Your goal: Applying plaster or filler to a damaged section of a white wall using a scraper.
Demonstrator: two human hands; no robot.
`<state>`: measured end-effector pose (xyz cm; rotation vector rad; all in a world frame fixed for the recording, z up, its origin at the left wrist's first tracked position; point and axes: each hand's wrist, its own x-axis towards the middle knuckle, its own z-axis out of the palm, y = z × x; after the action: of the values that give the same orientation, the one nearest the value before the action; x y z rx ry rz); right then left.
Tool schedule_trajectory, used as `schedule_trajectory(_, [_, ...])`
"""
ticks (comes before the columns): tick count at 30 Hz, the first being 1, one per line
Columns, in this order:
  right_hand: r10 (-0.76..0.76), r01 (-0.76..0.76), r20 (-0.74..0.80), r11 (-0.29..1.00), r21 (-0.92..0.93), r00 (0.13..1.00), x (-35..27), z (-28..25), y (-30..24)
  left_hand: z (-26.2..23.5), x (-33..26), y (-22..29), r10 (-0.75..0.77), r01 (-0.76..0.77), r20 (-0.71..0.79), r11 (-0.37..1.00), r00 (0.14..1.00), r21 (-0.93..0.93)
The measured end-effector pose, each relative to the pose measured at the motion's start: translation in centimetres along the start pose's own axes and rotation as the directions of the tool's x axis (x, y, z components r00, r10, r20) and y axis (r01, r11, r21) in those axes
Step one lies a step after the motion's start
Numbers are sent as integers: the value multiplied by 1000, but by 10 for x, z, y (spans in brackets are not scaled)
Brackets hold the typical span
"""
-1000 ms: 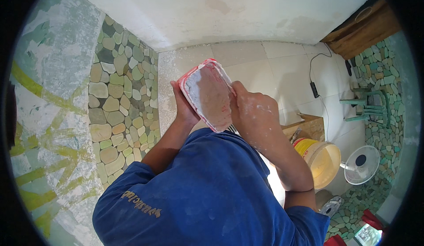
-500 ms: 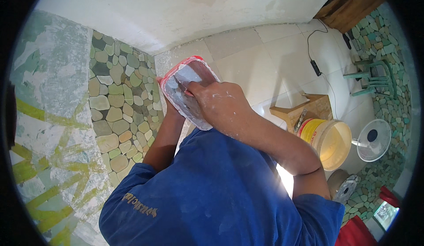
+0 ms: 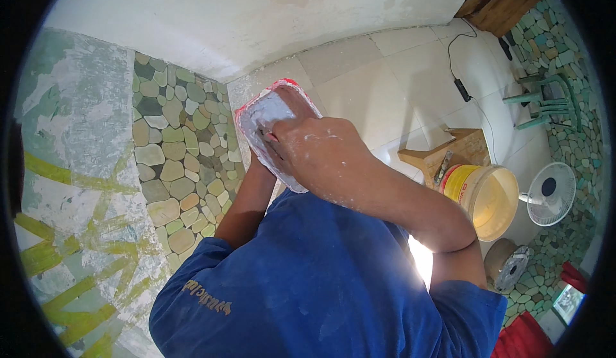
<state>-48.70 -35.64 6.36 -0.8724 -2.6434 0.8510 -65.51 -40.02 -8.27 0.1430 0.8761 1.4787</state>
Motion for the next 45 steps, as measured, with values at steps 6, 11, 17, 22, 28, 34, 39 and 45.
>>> schedule_trajectory(6, [-32, 32, -64, 999, -7, 997, 2, 15, 0, 11, -4, 2, 56, -58, 25, 992, 998, 113])
schedule_trajectory(11, [51, -51, -15, 999, -7, 999, 6, 16, 1, 7, -1, 6, 79, -79, 8, 990, 997, 114])
schedule_trajectory(17, [53, -53, 6, 998, 30, 999, -4, -1, 9, 13, 0, 3, -13, 13, 60, 1000, 998, 3])
schedule_trajectory(22, [80, -81, 17, 997, 12, 997, -11, -23, -3, 2, 8, -9, 79, -83, 34, 990, 996, 117])
schedule_trajectory(28, [52, -53, -21, 998, -16, 998, -8, -12, 5, 19, -2, -7, -8, 10, 39, 999, 999, -48])
schedule_trajectory(34, [-43, 34, -52, 986, -161, 998, -17, 12, 5, 35, -14, -8, 69, -74, 113, 996, 991, 45])
schedule_trajectory(39, [-91, 90, 3, 984, -151, 996, -31, 6, 8, 38, -18, -11, -13, 13, 9, 999, 1000, 48])
schedule_trajectory(45, [-159, 159, 19, 987, -12, 987, -43, -22, 22, 32, -13, -19, -23, 23, 4, 1000, 1000, 19])
